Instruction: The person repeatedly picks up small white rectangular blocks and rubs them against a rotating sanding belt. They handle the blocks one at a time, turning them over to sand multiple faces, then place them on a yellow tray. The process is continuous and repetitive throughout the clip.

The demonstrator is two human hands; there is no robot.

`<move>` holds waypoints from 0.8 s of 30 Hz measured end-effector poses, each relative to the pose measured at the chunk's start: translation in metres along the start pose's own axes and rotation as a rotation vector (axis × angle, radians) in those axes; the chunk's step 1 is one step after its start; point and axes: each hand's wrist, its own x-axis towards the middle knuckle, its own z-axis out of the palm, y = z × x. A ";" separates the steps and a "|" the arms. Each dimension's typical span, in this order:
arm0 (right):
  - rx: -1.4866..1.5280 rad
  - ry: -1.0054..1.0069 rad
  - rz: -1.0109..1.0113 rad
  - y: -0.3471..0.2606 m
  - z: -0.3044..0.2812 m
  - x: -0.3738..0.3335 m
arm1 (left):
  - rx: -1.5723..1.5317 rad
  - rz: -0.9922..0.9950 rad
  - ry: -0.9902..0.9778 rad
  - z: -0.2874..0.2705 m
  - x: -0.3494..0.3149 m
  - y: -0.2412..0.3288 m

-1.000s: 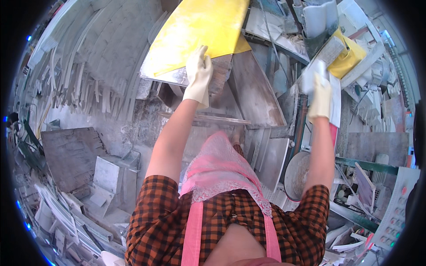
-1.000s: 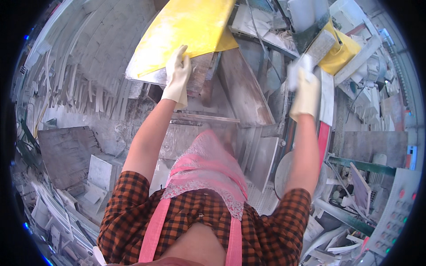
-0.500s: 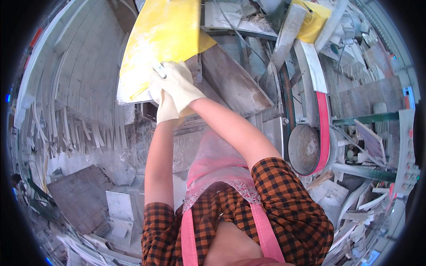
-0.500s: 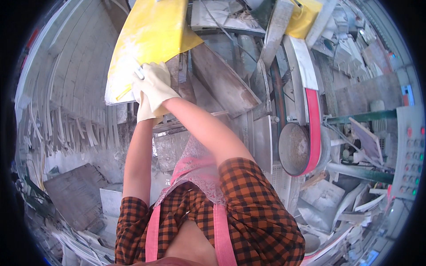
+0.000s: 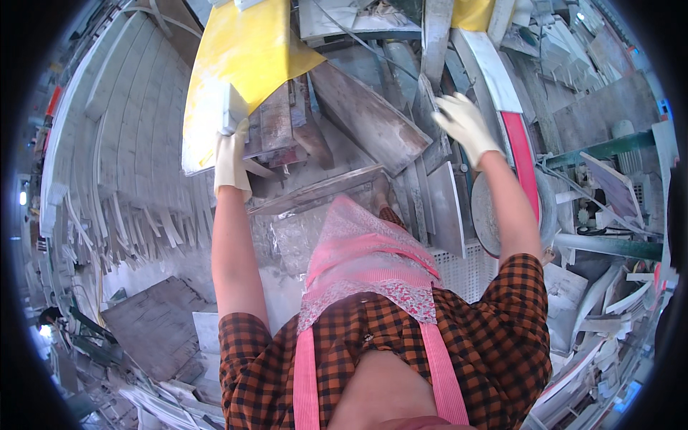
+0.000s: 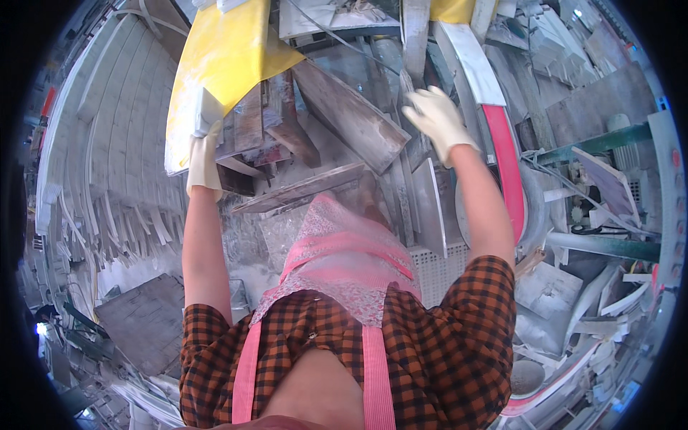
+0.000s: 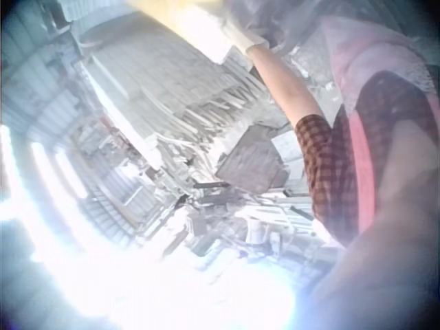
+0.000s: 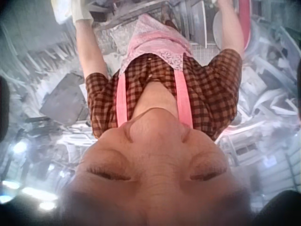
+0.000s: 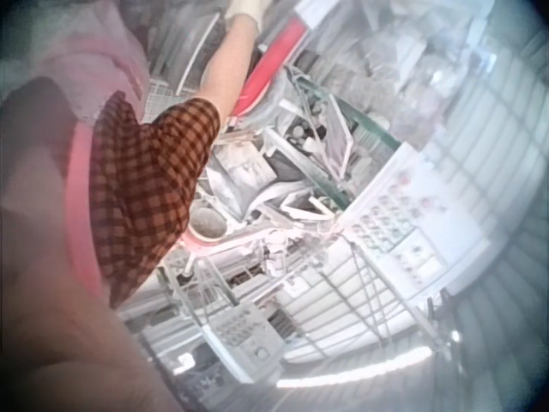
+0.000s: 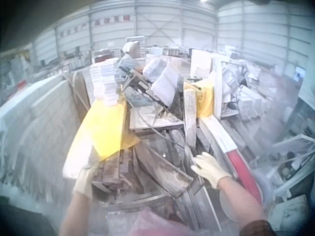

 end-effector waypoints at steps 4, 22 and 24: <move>-0.317 -0.176 -0.056 0.073 -0.030 -0.061 | -0.234 -0.168 0.103 0.008 -0.028 0.024; -0.483 -0.056 -0.059 0.104 0.030 -0.088 | 0.051 -0.004 0.335 0.026 -0.001 -0.011; -0.503 -0.079 -0.065 0.109 0.035 -0.090 | -0.142 0.056 0.303 0.027 -0.001 -0.013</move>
